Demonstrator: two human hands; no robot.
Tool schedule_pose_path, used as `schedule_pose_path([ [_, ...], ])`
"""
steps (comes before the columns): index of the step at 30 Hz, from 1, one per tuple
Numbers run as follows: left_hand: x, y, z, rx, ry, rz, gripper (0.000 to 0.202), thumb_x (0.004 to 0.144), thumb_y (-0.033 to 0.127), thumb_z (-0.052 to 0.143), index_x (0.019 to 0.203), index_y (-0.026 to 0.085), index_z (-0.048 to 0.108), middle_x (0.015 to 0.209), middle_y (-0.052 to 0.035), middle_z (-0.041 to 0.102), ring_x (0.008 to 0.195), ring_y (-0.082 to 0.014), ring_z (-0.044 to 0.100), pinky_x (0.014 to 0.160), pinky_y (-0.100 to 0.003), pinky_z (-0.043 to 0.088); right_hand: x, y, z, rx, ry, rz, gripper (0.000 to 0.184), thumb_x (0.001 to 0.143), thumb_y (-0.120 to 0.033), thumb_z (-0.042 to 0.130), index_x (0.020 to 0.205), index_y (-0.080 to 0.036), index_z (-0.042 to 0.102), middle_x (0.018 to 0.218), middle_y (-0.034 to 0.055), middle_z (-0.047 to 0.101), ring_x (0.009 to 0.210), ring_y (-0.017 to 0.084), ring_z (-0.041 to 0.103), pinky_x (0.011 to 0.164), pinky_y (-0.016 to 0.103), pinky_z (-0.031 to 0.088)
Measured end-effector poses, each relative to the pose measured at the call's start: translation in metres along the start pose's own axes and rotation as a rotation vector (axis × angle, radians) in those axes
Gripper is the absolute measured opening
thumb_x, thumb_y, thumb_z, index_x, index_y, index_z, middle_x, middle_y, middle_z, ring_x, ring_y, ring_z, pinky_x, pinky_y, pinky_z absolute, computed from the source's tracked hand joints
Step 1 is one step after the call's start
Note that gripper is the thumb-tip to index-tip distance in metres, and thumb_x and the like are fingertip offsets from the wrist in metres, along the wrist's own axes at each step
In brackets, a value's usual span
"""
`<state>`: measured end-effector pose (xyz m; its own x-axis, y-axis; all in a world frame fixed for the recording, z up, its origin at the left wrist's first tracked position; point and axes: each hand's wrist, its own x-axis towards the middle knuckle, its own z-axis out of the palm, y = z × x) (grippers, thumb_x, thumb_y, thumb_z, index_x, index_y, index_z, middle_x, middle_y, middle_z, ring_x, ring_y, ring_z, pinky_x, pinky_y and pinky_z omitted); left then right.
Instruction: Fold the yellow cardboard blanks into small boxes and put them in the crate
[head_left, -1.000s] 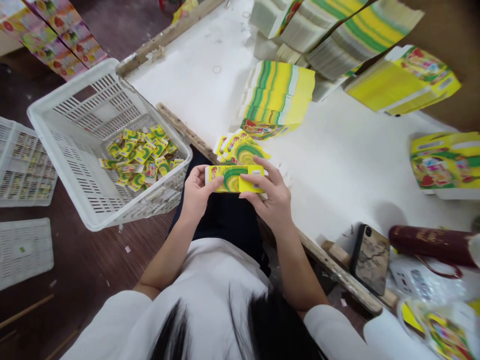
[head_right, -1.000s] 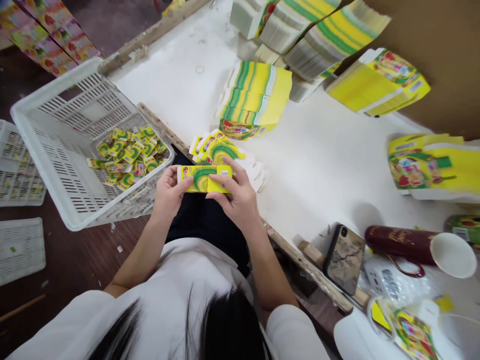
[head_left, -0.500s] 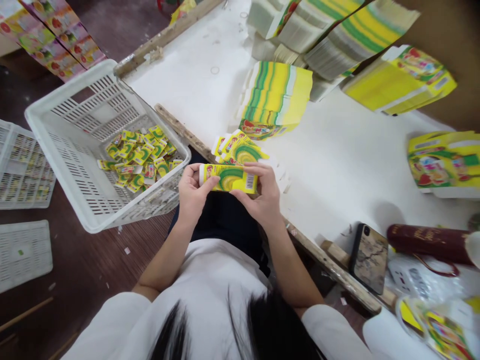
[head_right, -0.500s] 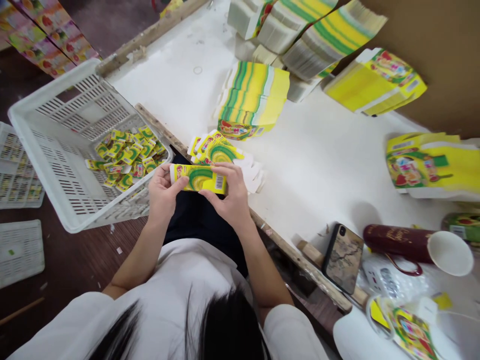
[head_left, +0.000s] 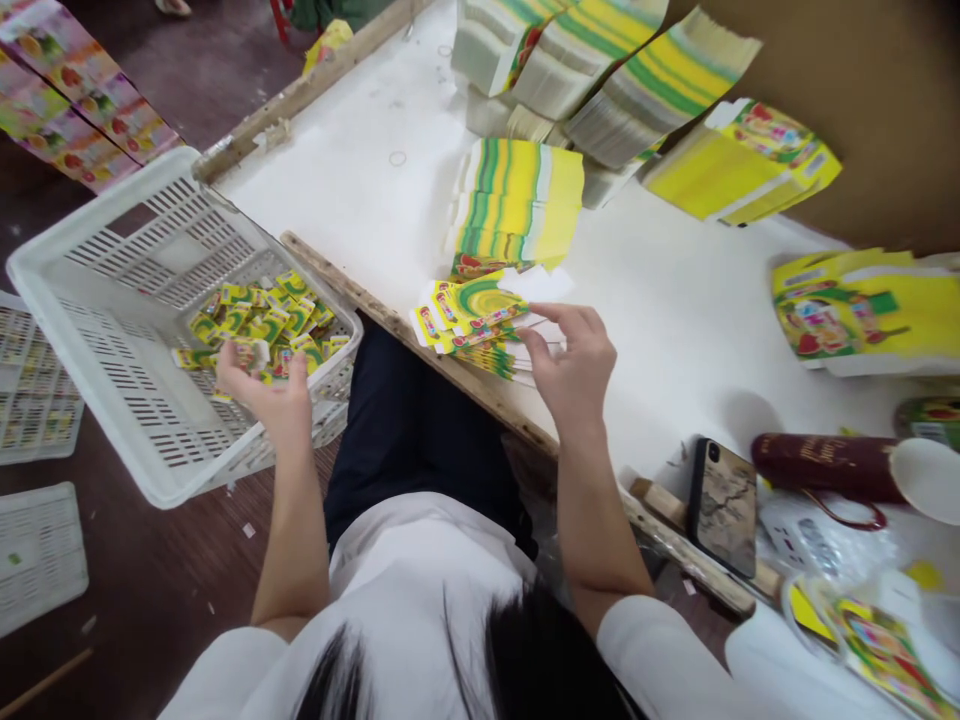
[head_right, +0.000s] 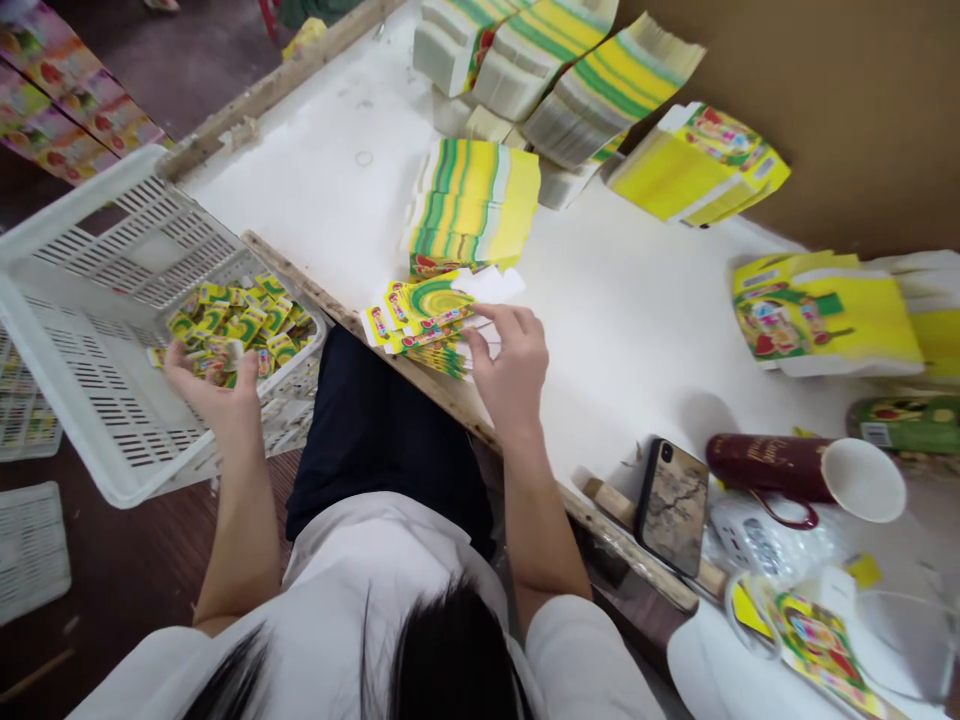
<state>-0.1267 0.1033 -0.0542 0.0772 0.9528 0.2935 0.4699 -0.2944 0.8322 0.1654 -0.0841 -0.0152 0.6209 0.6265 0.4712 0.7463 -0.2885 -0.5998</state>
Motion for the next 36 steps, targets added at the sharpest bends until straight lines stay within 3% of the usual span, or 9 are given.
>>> schedule_pose_path([
  [3,-0.016,0.027,0.024,-0.015,0.071,0.058,0.064,0.082,0.038,0.074,0.135,0.020,0.043,0.142,-0.0164,0.045,0.136,-0.0307,0.045,0.108,-0.048,0.044,0.019,0.010,-0.004,-0.047,-0.108,-0.044,0.028,0.090,-0.029,0.066,0.116,-0.022,0.069,0.111,0.0113,0.072,0.108,0.032,0.064,0.097,0.051,0.052],
  [7,-0.018,0.074,0.058,-0.039,-0.233,0.396,0.047,0.085,0.038,0.072,0.126,0.022,0.055,0.128,-0.0119,0.060,0.125,-0.0284,0.056,0.107,-0.046,0.045,0.040,0.024,0.006,-0.062,-0.357,-0.160,0.045,0.084,-0.018,0.066,0.129,-0.019,0.063,0.125,0.0148,0.069,0.120,0.037,0.060,0.105,0.057,0.047],
  [10,-0.012,0.104,0.088,0.033,-0.537,0.647,0.068,0.078,0.041,0.080,0.136,0.021,0.051,0.138,-0.0153,0.058,0.133,-0.0332,0.050,0.115,-0.050,0.036,0.041,0.024,0.015,-0.060,-0.486,-0.176,0.045,0.084,-0.014,0.061,0.128,-0.016,0.063,0.118,0.0164,0.071,0.109,0.035,0.065,0.097,0.055,0.053],
  [13,-0.003,0.116,0.113,0.184,-0.771,0.691,0.079,0.069,0.038,0.087,0.137,0.019,0.052,0.142,-0.0181,0.055,0.136,-0.0381,0.048,0.116,-0.055,0.032,0.031,0.017,0.014,-0.098,-0.475,-0.139,0.040,0.086,-0.016,0.060,0.126,-0.017,0.065,0.109,0.0157,0.071,0.100,0.033,0.066,0.090,0.052,0.056],
  [16,0.001,0.111,0.122,0.235,-0.856,0.697,0.066,0.070,0.039,0.087,0.128,0.022,0.060,0.141,-0.0155,0.058,0.133,-0.0371,0.051,0.115,-0.057,0.032,0.020,0.008,0.007,-0.114,-0.452,-0.117,0.040,0.086,-0.018,0.062,0.126,-0.018,0.065,0.106,0.0140,0.070,0.098,0.032,0.064,0.090,0.050,0.056],
  [25,-0.016,0.094,0.117,0.124,-0.804,0.673,0.032,0.087,0.041,0.071,0.114,0.024,0.068,0.136,-0.0082,0.065,0.133,-0.0280,0.053,0.120,-0.051,0.026,0.004,-0.010,0.015,-0.214,-0.406,-0.049,0.031,0.090,-0.017,0.054,0.118,-0.015,0.066,0.103,0.0150,0.068,0.096,0.031,0.063,0.089,0.048,0.054],
  [29,-0.031,0.088,0.112,-0.100,-0.510,0.650,0.034,0.089,0.039,0.069,0.119,0.024,0.063,0.136,-0.0116,0.062,0.132,-0.0276,0.054,0.117,-0.049,0.033,0.002,-0.009,0.010,-0.037,-0.256,0.035,0.024,0.085,-0.020,0.062,0.109,-0.018,0.062,0.097,0.0098,0.066,0.092,0.028,0.064,0.087,0.047,0.054],
  [32,-0.048,0.087,0.105,-0.403,-0.204,0.414,0.066,0.081,0.046,0.077,0.137,0.024,0.048,0.139,-0.0141,0.055,0.132,-0.0282,0.052,0.112,-0.046,0.041,0.002,-0.020,0.007,0.276,-0.097,0.231,0.033,0.078,-0.026,0.075,0.104,-0.023,0.055,0.087,0.0001,0.063,0.077,0.020,0.065,0.073,0.036,0.056],
  [36,-0.060,0.097,0.097,-0.900,-0.342,-0.096,0.067,0.077,0.060,0.075,0.131,0.027,0.051,0.128,-0.0104,0.061,0.123,-0.0279,0.060,0.103,-0.044,0.050,-0.011,-0.055,0.016,0.541,-0.186,0.268,0.038,0.078,-0.021,0.078,0.106,-0.024,0.053,0.091,-0.0009,0.064,0.079,0.015,0.066,0.069,0.029,0.056],
])
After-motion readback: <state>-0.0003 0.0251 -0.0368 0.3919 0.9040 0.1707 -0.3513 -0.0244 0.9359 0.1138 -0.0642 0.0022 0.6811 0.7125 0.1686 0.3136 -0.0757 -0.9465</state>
